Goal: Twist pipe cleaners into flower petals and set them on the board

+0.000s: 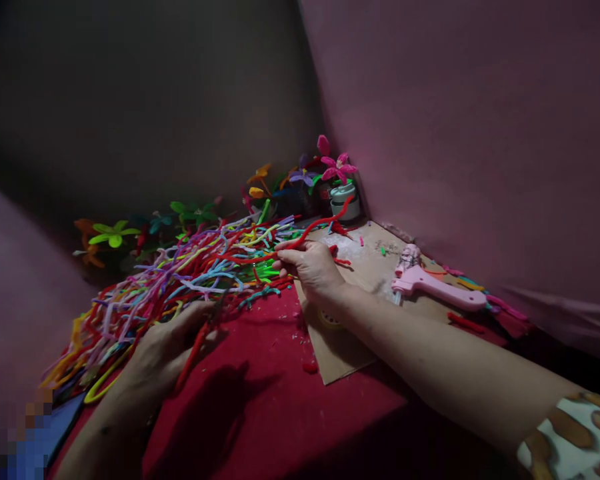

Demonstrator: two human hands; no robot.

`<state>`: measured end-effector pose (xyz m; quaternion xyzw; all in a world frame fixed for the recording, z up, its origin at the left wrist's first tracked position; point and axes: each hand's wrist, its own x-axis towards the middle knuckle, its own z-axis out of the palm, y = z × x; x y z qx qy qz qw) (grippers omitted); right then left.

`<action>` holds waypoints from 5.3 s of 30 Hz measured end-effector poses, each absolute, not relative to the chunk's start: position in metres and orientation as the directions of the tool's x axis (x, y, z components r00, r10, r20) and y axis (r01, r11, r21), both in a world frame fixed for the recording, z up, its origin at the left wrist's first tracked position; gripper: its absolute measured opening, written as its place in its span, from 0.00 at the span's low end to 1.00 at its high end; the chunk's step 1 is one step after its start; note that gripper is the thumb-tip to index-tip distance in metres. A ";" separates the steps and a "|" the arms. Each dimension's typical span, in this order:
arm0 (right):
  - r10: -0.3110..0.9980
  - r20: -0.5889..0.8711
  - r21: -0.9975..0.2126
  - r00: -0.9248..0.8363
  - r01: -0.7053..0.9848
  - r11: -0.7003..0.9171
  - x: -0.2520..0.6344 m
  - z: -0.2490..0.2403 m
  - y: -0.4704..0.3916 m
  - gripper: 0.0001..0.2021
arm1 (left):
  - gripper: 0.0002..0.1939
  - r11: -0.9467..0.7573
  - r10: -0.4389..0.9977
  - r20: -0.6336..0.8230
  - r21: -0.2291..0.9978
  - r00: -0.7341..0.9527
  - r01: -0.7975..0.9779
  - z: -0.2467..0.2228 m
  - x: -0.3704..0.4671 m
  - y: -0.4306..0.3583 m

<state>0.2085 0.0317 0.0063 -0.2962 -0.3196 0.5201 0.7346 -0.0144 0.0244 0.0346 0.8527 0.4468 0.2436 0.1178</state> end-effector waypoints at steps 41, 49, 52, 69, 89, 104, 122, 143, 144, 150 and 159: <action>0.960 0.274 -0.872 0.057 -0.407 0.273 0.192 0.001 0.017 0.05 | 0.17 -0.522 0.804 0.161 -0.270 0.572 0.809 0.018 0.015 0.011; 0.977 0.197 -0.868 0.077 -0.451 0.210 0.192 0.006 0.016 0.04 | 0.18 -0.385 0.849 0.426 0.090 0.313 0.919 0.020 0.010 0.014; 0.981 0.192 -0.844 0.039 -0.503 0.185 0.192 0.002 0.017 0.03 | 0.19 -0.394 0.798 0.583 0.312 0.153 0.865 0.023 0.008 0.013; 0.965 0.162 -0.904 -0.208 -0.424 0.060 0.182 -0.002 0.009 0.04 | 0.22 -0.179 0.952 0.153 0.981 0.266 0.075 0.020 0.037 0.007; 0.995 0.097 -0.823 -0.034 -0.565 0.061 0.188 0.007 0.015 0.05 | 0.24 -0.086 0.978 0.071 0.994 0.198 0.067 0.026 0.025 0.015; 0.983 0.183 -0.789 -0.018 -0.598 0.137 0.187 0.005 0.013 0.08 | 0.20 -0.051 0.957 0.007 0.988 0.290 0.145 0.022 0.023 0.021; 0.964 0.180 -0.878 0.195 -0.409 0.247 0.191 0.009 0.012 0.04 | 0.18 -0.529 0.694 0.507 -0.123 0.511 0.840 0.010 0.024 0.007; 0.970 0.213 -0.858 0.117 -0.452 0.243 0.187 0.008 0.010 0.05 | 0.20 -0.489 0.800 0.301 -0.174 0.519 0.855 0.005 0.028 0.012; 0.970 0.218 -0.862 0.111 -0.444 0.245 0.187 0.007 0.011 0.05 | 0.20 -0.493 0.799 0.301 -0.170 0.521 0.853 0.005 0.028 0.012; 0.974 0.204 -0.862 0.102 -0.453 0.228 0.188 0.006 0.011 0.05 | 0.19 -0.493 0.802 0.294 -0.162 0.519 0.854 0.002 0.028 0.013; 0.997 -0.014 -0.809 0.071 -0.587 0.031 0.188 0.010 0.012 0.05 | 0.20 -0.482 0.811 0.272 -0.194 0.519 0.855 0.001 0.029 0.012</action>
